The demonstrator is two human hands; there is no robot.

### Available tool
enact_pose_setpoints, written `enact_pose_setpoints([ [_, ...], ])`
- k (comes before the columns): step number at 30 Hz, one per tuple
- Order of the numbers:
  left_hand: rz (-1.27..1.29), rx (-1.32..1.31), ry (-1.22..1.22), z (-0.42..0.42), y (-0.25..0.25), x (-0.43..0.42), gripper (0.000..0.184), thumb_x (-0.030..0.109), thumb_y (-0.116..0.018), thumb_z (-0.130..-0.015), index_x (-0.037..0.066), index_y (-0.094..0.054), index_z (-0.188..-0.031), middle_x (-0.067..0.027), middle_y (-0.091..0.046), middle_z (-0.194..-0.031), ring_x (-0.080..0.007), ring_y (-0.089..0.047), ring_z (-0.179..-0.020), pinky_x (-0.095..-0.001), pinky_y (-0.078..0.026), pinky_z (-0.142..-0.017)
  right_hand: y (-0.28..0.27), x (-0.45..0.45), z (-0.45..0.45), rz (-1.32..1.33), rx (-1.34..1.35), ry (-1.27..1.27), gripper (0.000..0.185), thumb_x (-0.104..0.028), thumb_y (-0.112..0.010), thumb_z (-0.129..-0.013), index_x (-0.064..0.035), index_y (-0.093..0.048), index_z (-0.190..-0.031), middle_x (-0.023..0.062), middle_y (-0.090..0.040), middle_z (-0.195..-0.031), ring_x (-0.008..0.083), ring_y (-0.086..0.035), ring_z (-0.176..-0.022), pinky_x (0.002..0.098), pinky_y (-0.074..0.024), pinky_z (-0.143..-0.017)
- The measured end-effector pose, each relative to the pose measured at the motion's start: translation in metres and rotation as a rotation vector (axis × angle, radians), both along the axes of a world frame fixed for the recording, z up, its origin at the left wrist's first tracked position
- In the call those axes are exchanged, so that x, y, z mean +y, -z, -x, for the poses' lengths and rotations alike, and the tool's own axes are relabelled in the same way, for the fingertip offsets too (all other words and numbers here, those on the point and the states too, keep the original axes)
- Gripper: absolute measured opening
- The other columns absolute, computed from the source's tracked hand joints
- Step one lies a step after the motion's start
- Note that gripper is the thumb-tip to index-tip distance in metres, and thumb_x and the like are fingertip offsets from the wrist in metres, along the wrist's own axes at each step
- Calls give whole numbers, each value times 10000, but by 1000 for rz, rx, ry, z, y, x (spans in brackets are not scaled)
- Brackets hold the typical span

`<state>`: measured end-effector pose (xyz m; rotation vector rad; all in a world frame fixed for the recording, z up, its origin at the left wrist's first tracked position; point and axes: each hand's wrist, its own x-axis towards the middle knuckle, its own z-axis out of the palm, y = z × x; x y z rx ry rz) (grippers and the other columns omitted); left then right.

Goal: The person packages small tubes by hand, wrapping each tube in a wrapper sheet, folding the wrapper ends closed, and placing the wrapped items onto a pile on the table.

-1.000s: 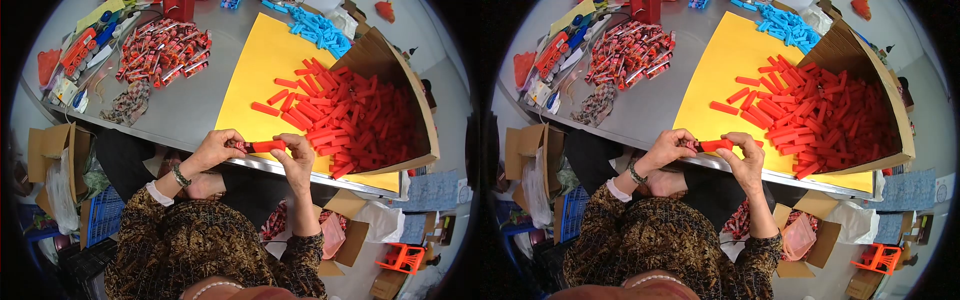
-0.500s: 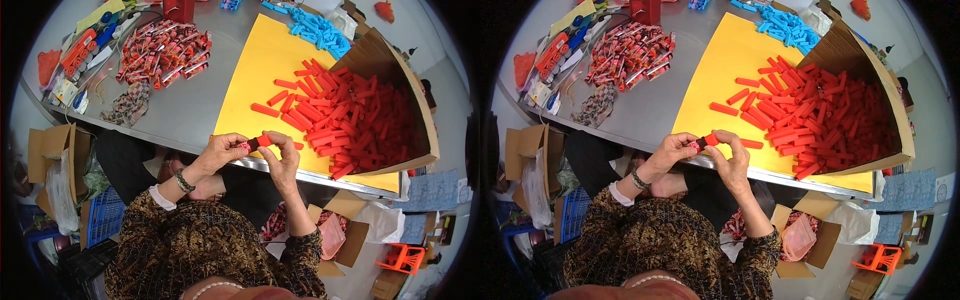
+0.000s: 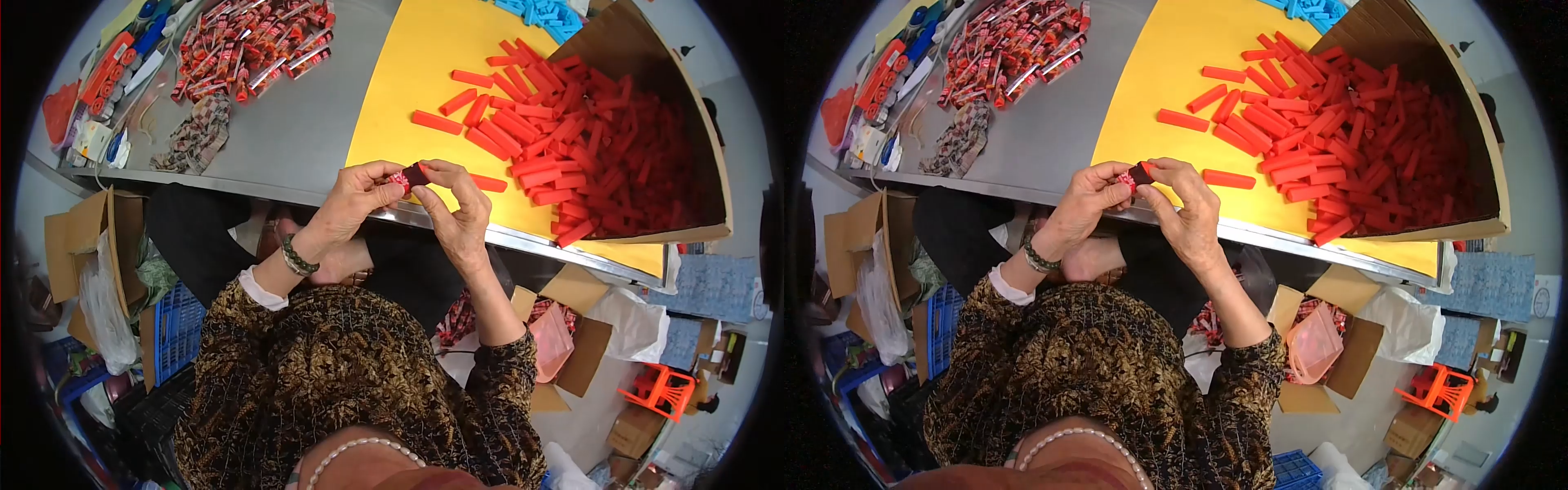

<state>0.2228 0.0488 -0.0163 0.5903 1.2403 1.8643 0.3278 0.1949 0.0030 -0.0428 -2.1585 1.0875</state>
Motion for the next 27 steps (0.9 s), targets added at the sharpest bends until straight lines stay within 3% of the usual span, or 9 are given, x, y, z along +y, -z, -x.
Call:
enact_pose_setpoints([
  [11,-80,-55,-21,8,15,-4,298,91,-649,-902,1,-600,-1182,-25,-641,-932,-88,-601,-773,-218,-516,-730,-11,-4,0,170,-23,-9,392,-10,-777,-727,-8,-603,-1079,129,-654,-1056,250,-652,-958,343,-512,-845],
  [17,-83,-78,-34,5,11,-2,299,77,-648,-897,-1,-598,-1181,-18,-631,-908,-89,-600,-779,-220,-513,-732,-7,-5,5,25,24,-35,322,-7,-766,-739,-12,-637,-1034,148,-660,-1043,267,-655,-959,341,-515,-830],
  [21,-27,-27,-25,4,5,-1,253,29,-603,-901,-5,-613,-1152,2,-617,-872,-67,-584,-763,-201,-499,-722,-6,-8,7,94,0,-3,237,14,-748,-750,2,-669,-973,163,-674,-1001,268,-660,-951,329,-515,-821],
  [22,-52,-28,-8,5,7,-2,234,74,-630,-906,7,-637,-1130,14,-646,-915,-38,-569,-796,-189,-485,-723,-5,-8,8,93,3,-6,235,25,-742,-752,2,-670,-974,162,-673,-1008,262,-662,-945,321,-513,-820],
  [27,-61,-62,-27,9,14,-5,257,28,-614,-898,-8,-618,-1153,-19,-655,-946,-58,-594,-779,-200,-507,-723,0,-11,15,123,-8,-33,220,34,-724,-769,4,-667,-979,155,-668,-1012,248,-657,-945,314,-512,-821],
])
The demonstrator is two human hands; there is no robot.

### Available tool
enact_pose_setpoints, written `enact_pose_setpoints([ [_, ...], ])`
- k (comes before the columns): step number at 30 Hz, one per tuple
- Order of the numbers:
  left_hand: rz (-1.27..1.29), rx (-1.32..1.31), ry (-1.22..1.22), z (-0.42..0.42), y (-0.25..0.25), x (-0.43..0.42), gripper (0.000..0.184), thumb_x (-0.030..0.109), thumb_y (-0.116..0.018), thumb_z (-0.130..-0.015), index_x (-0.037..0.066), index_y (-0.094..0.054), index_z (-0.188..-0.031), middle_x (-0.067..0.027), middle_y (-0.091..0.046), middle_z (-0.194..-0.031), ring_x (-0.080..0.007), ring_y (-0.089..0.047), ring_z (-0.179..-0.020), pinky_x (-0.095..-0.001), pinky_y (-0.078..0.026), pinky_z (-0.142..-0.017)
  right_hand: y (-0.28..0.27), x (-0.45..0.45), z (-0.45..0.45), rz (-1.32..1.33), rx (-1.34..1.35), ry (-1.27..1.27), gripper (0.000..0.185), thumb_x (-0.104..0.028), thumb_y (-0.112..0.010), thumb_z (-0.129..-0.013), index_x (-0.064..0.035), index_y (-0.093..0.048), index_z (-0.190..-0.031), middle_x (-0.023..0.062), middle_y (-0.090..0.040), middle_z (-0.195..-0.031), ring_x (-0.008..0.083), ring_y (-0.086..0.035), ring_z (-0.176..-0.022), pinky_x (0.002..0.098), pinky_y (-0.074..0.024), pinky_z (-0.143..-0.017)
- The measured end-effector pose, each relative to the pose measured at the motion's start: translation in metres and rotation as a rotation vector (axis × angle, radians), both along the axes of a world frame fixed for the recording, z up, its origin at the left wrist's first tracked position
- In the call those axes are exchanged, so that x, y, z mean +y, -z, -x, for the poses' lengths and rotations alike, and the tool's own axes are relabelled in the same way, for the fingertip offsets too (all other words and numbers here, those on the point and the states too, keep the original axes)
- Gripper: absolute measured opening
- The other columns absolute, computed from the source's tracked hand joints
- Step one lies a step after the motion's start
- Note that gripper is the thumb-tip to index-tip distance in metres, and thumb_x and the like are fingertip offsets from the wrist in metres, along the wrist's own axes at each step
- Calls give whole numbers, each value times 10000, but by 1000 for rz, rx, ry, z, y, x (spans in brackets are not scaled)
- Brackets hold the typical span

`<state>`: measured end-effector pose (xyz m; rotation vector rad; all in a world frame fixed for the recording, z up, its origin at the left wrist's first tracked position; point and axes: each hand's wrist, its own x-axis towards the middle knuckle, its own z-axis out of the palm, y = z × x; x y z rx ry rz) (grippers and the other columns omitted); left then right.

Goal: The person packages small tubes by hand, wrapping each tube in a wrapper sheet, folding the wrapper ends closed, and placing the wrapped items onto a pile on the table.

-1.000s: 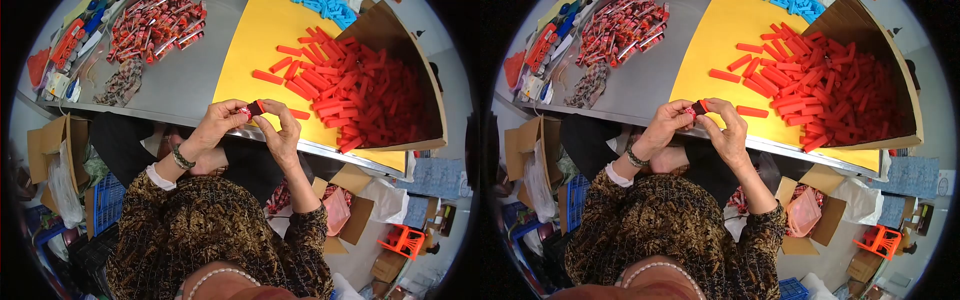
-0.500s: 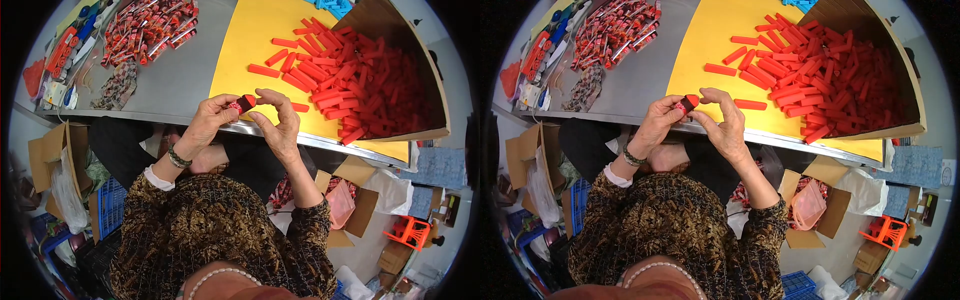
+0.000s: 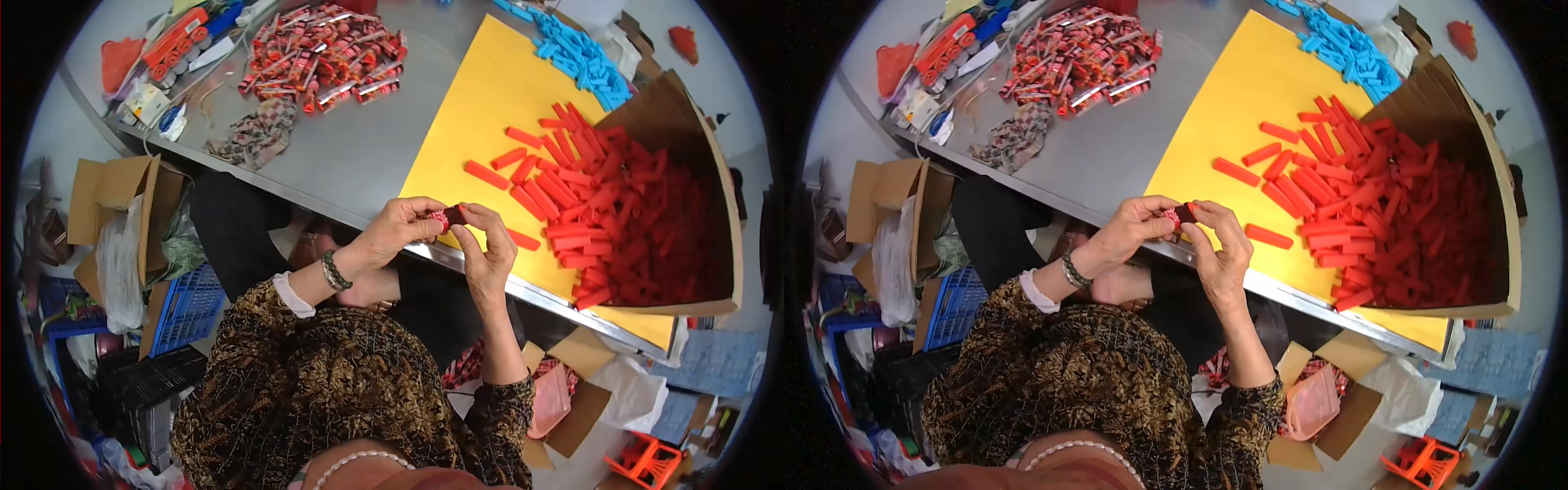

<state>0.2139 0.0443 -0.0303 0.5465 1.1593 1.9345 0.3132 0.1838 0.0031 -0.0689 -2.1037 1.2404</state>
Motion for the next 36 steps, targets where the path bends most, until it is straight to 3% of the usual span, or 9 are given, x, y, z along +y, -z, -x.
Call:
enact_pose_setpoints([
  [9,83,45,-84,13,-1,-8,229,87,-623,-907,-12,-627,-1113,8,-627,-868,-42,-559,-734,-186,-470,-674,11,-4,21,-8,-24,-23,229,6,-718,-781,10,-653,-1000,160,-669,-1032,266,-660,-954,326,-514,-829],
  [13,204,201,-159,47,-1,-19,223,84,-622,-897,4,-633,-1105,44,-596,-845,-26,-510,-694,-170,-433,-637,10,0,17,-14,-124,-26,373,-41,-733,-781,-5,-602,-1127,155,-643,-1074,256,-653,-931,340,-514,-816],
  [17,476,904,-476,154,-24,-36,170,117,-654,-878,51,-644,-1034,32,-627,-864,-62,-573,-781,-219,-477,-703,21,19,1,-32,-166,22,361,-30,-711,-801,-5,-594,-1142,146,-637,-1061,229,-655,-865,324,-513,-778],
  [19,682,989,-690,212,-65,-43,275,120,-682,-851,22,-615,-1099,-26,-667,-847,-86,-607,-773,-246,-494,-701,27,25,-6,-26,-180,29,301,-18,-686,-817,4,-608,-1107,142,-646,-1028,222,-655,-838,313,-511,-758],
  [21,794,1596,-1012,228,-102,-52,544,208,-744,-779,-7,-543,-1236,-179,-664,-1008,-287,-648,-906,-368,-503,-783,33,28,-12,-24,-181,28,276,-17,-681,-821,9,-616,-1088,140,-650,-1007,220,-655,-833,313,-511,-752],
  [22,812,1597,-1012,218,-106,-48,551,220,-744,-771,-8,-546,-1232,-183,-653,-1047,-311,-623,-982,-388,-486,-838,33,29,-14,-9,-192,23,247,-18,-681,-822,11,-624,-1060,143,-655,-986,224,-654,-832,311,-512,-753],
  [25,653,1644,-792,193,-57,-40,472,247,-734,-759,32,-594,-1156,-188,-613,-1135,-372,-560,-1048,-474,-443,-898,39,32,-18,-24,-225,14,243,-13,-688,-811,11,-626,-1045,152,-656,-994,252,-656,-836,322,-516,-759],
  [29,538,1470,-304,94,4,-31,352,211,-725,-759,47,-623,-1054,-147,-593,-1090,-360,-530,-1069,-450,-421,-933,35,51,-25,-262,-164,110,240,-16,-696,-787,-4,-634,-1019,155,-652,-1018,306,-639,-903,361,-516,-794],
  [36,549,1375,0,45,15,-8,280,218,-752,-722,70,-608,-910,-83,-540,-945,-287,-511,-968,-422,-421,-858,24,100,-60,-630,-424,361,402,-44,-727,-718,-48,-622,-1107,147,-590,-1150,353,-539,-1069,435,-446,-898],
])
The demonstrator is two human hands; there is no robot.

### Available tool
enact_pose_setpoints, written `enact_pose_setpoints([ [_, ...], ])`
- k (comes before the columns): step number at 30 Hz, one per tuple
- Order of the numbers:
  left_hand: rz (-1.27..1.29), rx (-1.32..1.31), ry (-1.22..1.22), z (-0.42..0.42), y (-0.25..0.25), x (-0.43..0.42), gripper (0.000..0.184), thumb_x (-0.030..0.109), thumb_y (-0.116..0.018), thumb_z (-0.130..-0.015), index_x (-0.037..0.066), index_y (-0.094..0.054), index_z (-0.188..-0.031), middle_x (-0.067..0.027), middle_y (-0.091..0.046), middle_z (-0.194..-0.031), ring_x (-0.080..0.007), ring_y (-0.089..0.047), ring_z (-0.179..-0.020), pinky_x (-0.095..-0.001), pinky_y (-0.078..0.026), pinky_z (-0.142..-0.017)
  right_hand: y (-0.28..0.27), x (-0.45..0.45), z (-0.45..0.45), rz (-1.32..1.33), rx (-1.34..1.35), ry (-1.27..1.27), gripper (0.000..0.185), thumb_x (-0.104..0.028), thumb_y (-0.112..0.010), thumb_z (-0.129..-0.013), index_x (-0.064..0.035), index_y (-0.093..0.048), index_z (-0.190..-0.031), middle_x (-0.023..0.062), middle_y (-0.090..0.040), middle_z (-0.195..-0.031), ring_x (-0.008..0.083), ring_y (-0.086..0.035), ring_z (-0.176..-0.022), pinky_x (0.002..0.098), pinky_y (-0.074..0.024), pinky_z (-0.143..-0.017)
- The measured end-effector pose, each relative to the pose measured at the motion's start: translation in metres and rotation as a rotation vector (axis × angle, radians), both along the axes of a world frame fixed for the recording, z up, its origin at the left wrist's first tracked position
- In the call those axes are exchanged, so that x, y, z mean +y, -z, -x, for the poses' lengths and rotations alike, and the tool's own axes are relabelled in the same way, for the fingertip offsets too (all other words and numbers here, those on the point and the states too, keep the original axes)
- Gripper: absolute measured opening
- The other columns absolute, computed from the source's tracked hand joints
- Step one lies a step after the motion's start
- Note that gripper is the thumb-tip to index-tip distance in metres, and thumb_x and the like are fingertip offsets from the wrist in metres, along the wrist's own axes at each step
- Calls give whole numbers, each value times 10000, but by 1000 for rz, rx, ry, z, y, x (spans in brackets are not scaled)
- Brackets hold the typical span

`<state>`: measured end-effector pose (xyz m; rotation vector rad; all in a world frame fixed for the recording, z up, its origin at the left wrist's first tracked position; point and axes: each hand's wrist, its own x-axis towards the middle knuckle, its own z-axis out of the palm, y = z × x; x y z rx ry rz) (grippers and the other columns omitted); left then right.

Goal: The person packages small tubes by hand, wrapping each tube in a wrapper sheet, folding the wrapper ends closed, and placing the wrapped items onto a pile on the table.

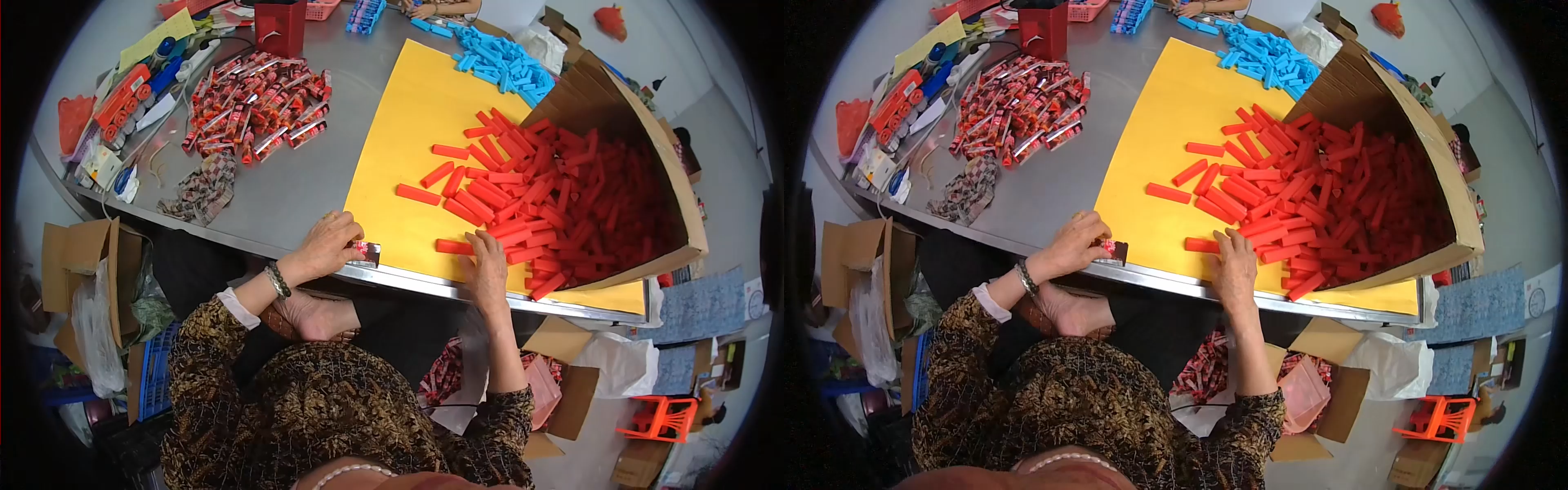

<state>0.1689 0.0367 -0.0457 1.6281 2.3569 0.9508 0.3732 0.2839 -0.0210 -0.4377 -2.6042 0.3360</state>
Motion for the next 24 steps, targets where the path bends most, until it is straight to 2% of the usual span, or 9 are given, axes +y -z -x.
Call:
enact_pose_setpoints([
  [6,60,-87,-50,2,4,11,201,168,-756,-688,77,-594,-763,-92,-593,-859,-311,-558,-886,-413,-423,-771,24,14,3,17,-29,-47,400,-43,-724,-709,-49,-632,-1098,144,-574,-1010,358,-535,-971,436,-446,-847],
  [7,-44,-83,-44,2,2,12,191,128,-765,-675,41,-595,-674,-108,-599,-726,-301,-585,-757,-394,-454,-699,24,13,5,29,-37,-10,394,-57,-731,-705,-47,-633,-1086,141,-576,-1004,354,-537,-972,433,-447,-830],
  [11,20,-286,-88,6,1,13,168,165,-770,-672,58,-640,-663,-88,-618,-745,-284,-601,-807,-391,-472,-711,24,19,3,32,23,-3,395,-111,-757,-685,-44,-638,-1056,132,-576,-987,337,-540,-974,425,-451,-803],
  [15,-91,-130,-44,5,1,13,94,70,-734,-696,26,-651,-699,-108,-600,-731,-293,-597,-759,-378,-462,-684,16,17,1,114,-116,32,348,-138,-752,-701,-26,-650,-1014,147,-595,-969,340,-548,-989,407,-444,-842],
  [16,-82,-46,-42,8,7,14,57,113,-700,-736,59,-682,-734,-86,-612,-751,-296,-591,-811,-383,-468,-736,16,18,2,69,-57,-14,313,-135,-753,-728,-15,-645,-996,115,-602,-893,279,-576,-890,357,-459,-789],
  [19,-120,188,-52,5,6,13,65,114,-679,-760,57,-682,-791,-91,-605,-755,-301,-587,-822,-387,-469,-745,6,8,7,539,-66,39,280,-121,-757,-763,6,-638,-982,63,-603,-856,176,-557,-780,289,-456,-715],
  [20,-123,200,-57,4,3,12,72,113,-674,-767,51,-677,-803,-93,-613,-760,-308,-588,-820,-396,-469,-750,25,15,10,702,16,17,322,-156,-779,-744,6,-637,-984,75,-613,-808,166,-556,-699,283,-459,-645],
  [22,-133,226,-66,0,-5,12,87,110,-665,-780,38,-667,-828,-97,-628,-769,-321,-590,-816,-412,-469,-760,11,5,15,712,36,6,317,-132,-780,-744,8,-635,-988,63,-597,-814,147,-547,-714,273,-459,-654],
  [24,-131,8,-114,-1,-6,12,91,102,-657,-806,21,-662,-849,-100,-654,-773,-300,-620,-782,-391,-484,-733,7,-2,21,715,97,-46,308,-107,-778,-743,7,-634,-991,60,-588,-826,142,-548,-725,269,-465,-665],
])
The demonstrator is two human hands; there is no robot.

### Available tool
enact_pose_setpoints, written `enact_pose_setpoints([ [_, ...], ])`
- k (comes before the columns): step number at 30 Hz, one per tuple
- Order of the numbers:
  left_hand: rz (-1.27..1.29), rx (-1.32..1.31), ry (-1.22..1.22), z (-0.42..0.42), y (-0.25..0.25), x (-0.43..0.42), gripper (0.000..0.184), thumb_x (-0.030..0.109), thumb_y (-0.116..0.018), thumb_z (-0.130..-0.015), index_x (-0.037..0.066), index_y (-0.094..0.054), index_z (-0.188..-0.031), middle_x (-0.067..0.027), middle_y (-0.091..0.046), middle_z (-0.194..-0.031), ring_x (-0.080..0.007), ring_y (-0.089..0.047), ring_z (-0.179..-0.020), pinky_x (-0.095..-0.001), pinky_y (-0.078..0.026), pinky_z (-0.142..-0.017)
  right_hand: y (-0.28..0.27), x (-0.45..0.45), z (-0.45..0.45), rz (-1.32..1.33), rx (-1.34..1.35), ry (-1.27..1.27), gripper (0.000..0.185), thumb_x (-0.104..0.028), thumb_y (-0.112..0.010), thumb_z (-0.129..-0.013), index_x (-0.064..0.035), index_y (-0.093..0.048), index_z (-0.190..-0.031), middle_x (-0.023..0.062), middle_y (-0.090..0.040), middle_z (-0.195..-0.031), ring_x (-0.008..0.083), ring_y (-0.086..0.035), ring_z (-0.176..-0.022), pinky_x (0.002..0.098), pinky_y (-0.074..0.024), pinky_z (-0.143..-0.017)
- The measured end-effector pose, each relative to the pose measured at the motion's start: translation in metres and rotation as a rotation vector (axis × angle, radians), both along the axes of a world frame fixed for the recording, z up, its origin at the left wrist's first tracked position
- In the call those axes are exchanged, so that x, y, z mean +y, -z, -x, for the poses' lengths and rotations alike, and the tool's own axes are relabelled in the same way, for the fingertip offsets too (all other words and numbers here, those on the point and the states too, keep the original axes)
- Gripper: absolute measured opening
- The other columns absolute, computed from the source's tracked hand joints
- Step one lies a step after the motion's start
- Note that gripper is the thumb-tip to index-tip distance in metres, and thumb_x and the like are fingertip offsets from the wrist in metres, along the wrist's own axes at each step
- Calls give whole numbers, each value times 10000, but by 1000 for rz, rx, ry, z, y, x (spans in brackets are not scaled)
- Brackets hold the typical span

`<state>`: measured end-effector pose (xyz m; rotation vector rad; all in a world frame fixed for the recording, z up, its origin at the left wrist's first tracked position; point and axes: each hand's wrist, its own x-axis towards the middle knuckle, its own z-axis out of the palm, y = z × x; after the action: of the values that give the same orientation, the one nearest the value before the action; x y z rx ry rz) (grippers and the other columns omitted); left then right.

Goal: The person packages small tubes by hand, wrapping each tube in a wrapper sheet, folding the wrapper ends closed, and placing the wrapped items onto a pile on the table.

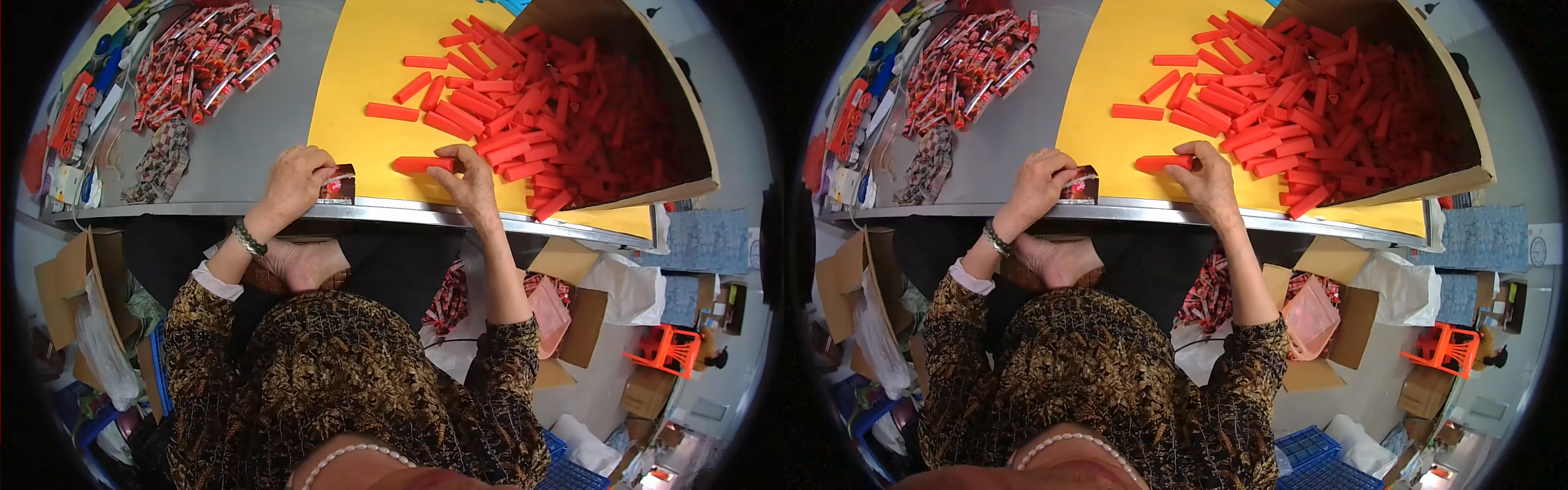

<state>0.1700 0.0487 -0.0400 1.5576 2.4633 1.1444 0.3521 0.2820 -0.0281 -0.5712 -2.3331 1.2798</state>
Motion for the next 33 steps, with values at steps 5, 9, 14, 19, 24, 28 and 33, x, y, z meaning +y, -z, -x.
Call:
enact_pose_setpoints([
  [5,-78,-601,-64,-6,-9,0,104,90,-643,-860,-5,-661,-897,-81,-688,-751,-158,-647,-686,-297,-502,-650,-6,-18,25,4,117,-112,296,-71,-769,-746,-12,-635,-1004,73,-582,-870,156,-574,-753,270,-489,-694],
  [9,-30,-840,-1,-3,-14,-6,122,99,-646,-882,-21,-665,-887,-39,-672,-731,-71,-609,-673,-238,-501,-624,-14,-34,40,41,-13,-148,307,-129,-767,-765,-18,-638,-1021,85,-652,-845,167,-593,-689,297,-499,-658],
  [14,-98,-1018,67,-5,-10,-8,152,117,-654,-894,-28,-654,-846,-30,-666,-771,-77,-605,-672,-228,-504,-600,-7,-39,47,-103,-19,-196,375,-171,-775,-749,-49,-646,-1079,121,-667,-892,219,-604,-707,320,-501,-668],
  [19,-97,-995,62,-7,-8,-9,169,134,-675,-880,-32,-666,-853,-35,-665,-759,-75,-595,-664,-234,-501,-606,0,-36,46,-147,8,-276,335,-80,-745,-750,-32,-644,-1066,130,-631,-941,262,-615,-761,340,-502,-689],
  [24,-15,-791,28,-9,-8,-10,204,166,-701,-852,-36,-678,-838,-34,-647,-719,-73,-572,-664,-242,-477,-608,2,-35,44,-406,60,-248,356,-154,-783,-710,-26,-621,-1001,138,-601,-915,281,-593,-789,338,-483,-694],
  [28,-28,-794,33,-8,-14,-14,198,166,-713,-841,-27,-671,-822,-20,-636,-716,-68,-552,-667,-237,-460,-609,-7,-42,42,-240,-74,-195,378,-256,-806,-723,-27,-584,-926,151,-613,-813,286,-603,-718,353,-478,-651],
  [33,-67,-842,64,-11,-14,-13,172,145,-712,-839,-19,-666,-809,-20,-641,-731,-67,-561,-675,-238,-464,-610,-4,-45,36,-115,-126,-212,343,-248,-773,-781,-17,-590,-958,144,-625,-753,300,-622,-700,352,-494,-668],
])
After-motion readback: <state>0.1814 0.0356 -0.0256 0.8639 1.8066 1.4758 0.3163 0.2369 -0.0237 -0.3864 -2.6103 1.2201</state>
